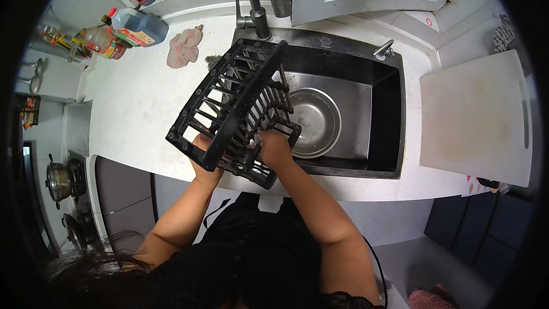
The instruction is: The person scrubs a black plastic dish rack with a gray scouring pad over a stainless steel sink. They rotate the rack to clean multiple sides and then rinse it under running water from the faucet.
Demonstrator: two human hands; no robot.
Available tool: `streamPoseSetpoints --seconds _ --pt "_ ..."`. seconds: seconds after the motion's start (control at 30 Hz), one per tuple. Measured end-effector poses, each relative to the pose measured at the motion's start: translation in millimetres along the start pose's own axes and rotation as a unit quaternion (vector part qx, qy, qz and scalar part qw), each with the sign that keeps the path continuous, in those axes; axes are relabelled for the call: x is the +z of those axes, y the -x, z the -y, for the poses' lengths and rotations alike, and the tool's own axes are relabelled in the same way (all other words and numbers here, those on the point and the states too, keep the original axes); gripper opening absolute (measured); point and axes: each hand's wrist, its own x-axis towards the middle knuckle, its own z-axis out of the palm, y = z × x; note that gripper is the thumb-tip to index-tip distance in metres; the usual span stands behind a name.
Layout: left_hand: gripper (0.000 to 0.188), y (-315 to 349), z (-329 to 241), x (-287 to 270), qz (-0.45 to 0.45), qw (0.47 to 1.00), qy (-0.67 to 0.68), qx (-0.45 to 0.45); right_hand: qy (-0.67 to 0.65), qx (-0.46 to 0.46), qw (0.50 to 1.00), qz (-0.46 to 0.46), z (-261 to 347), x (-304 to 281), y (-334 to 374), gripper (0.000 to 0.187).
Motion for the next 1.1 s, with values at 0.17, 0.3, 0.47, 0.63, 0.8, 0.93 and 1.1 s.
streamPoseSetpoints --seconds 0.17,0.3,0.47,0.63,0.8,0.93,1.1 --pt "0.045 -12.2 -0.8 -7.7 0.015 0.99 -0.084 0.111 0.217 -0.084 0.968 -0.091 31.3 -6.6 -5.4 0.012" --pt "0.043 4.0 4.5 5.4 -0.016 0.999 -0.012 0.026 0.23 0.02 0.973 -0.016 15.3 -6.8 2.3 0.028" --pt "0.042 5.5 -4.9 3.6 0.002 1.0 0.007 0.009 0.109 0.1 0.986 0.075 1.2 -10.2 -5.7 0.023" --pt "0.041 14.1 1.8 -1.7 0.009 1.0 -0.006 -0.001 0.175 -0.024 0.984 -0.038 19.6 -9.8 13.4 0.013" --pt "0.041 21.1 15.7 -4.9 -0.005 1.0 -0.023 0.019 0.246 -0.105 0.956 -0.119 12.9 5.7 17.6 0.011" --pt "0.042 21.2 0.1 -3.3 0.01 1.0 0.003 0.013 0.123 0.069 0.989 -0.039 14.8 4.2 12.0 0.016" --pt "0.043 24.8 -16.2 -4.1 0.017 1.0 0.011 0.0 0.123 0.129 0.983 0.05 18.4 -9.6 7.6 0.023"
